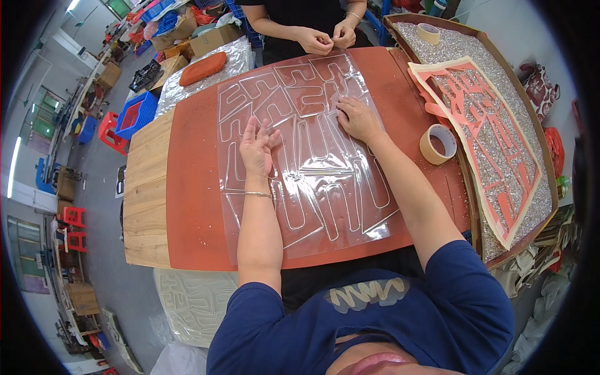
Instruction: Arranging glittery shoe upper patterns on a plastic sheet and covering them with a second layer of plastic for protection or processing.
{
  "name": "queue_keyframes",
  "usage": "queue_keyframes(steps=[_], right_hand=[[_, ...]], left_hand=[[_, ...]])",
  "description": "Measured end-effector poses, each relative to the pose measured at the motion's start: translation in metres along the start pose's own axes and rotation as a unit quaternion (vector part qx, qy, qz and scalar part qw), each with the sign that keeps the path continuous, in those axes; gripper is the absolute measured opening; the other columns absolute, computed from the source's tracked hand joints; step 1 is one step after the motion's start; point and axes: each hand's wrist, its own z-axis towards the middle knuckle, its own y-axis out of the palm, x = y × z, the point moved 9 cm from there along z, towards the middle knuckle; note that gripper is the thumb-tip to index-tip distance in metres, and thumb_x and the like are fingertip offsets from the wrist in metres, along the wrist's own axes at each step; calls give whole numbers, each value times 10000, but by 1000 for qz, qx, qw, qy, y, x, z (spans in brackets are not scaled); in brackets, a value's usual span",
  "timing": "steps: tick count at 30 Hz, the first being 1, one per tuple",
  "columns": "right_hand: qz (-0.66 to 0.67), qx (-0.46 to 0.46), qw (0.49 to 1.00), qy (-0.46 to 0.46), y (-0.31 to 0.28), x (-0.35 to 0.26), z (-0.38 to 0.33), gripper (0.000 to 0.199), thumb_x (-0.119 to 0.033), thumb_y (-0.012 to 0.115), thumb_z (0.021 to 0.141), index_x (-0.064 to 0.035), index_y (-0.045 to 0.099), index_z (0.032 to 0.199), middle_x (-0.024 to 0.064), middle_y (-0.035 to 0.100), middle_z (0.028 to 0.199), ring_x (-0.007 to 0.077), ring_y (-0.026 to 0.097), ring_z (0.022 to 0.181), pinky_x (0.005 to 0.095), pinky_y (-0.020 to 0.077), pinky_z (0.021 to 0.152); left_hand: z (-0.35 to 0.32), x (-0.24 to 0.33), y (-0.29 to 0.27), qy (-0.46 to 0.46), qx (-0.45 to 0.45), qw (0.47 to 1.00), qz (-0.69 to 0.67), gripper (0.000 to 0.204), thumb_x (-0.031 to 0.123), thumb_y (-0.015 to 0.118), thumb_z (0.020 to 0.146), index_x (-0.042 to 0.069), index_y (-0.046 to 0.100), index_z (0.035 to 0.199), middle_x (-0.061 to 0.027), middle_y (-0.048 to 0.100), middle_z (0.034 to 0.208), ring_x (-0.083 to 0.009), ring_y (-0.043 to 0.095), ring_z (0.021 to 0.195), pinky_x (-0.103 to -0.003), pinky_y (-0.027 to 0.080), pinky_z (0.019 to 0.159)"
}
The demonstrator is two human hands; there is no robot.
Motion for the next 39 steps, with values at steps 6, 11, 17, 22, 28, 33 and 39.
queue_keyframes(steps=[6, 11, 17, 22, 28, 33, 39], right_hand=[[6, -1, 1000, 2, -2, -3, 1, 223, -177, 583, 832, -29, 659, 980, 129, 640, 1121, 280, 590, 1069, 385, 422, 1007], [-73, -76, 994, -1, 11, 2, 1, 434, -348, 531, 890, -51, 578, 1202, 155, 498, 1338, 313, 425, 1271, 428, 283, 1096], [-154, -222, 959, 89, 40, 18, 16, 771, -613, 353, 904, -39, 341, 1420, 167, 312, 1479, 309, 289, 1356, 454, 183, 1118], [-170, -222, 950, 137, 45, 16, 27, 849, -658, 380, 872, 6, 355, 1400, 173, 323, 1472, 322, 312, 1332, 444, 224, 1088], [-172, -185, 958, 137, 39, 10, 37, 754, -618, 457, 855, -10, 462, 1301, 161, 447, 1346, 333, 411, 1218, 459, 283, 1036], [-120, -67, 985, 103, 31, 17, 38, 489, -447, 603, 828, -28, 593, 1080, 129, 570, 1149, 326, 502, 1078, 456, 360, 960], [-48, 54, 997, 37, 26, 19, 37, 256, -235, 650, 816, 1, 615, 908, 152, 602, 979, 314, 550, 939, 394, 456, 845]], left_hand=[[5, -10, -10, -50, -40, 996, 62, 438, -85, 430, 897, -26, 394, 1330, -167, 494, 1319, -285, 676, 886, -302, 618, 580], [-10, -12, 10, -91, -19, 993, 74, 468, -137, 391, 862, -44, 408, 1321, -173, 440, 1368, -316, 633, 1013, -361, 615, 742], [-9, -10, 20, -33, -75, 989, 124, 610, -204, 357, 765, -80, 345, 1363, -171, 331, 1449, -295, 464, 1255, -343, 609, 769], [1, -15, 2, -23, -63, 983, 169, 627, -221, 342, 722, -82, 400, 1330, -172, 309, 1466, -297, 470, 1255, -292, 621, 652], [-3, -4, 2, -21, -27, 987, 156, 559, -189, 323, 719, -105, 464, 1252, -186, 346, 1438, -325, 498, 1224, -291, 622, 580], [-6, -4, 8, -30, -7, 995, 93, 437, -103, 346, 758, -140, 492, 1169, -195, 471, 1331, -349, 557, 1144, -324, 624, 605], [-4, -18, 6, -75, -36, 986, 145, 289, 89, 419, 914, -27, 576, 1126, -189, 663, 887, -216, 675, 669, -329, 590, 588]])
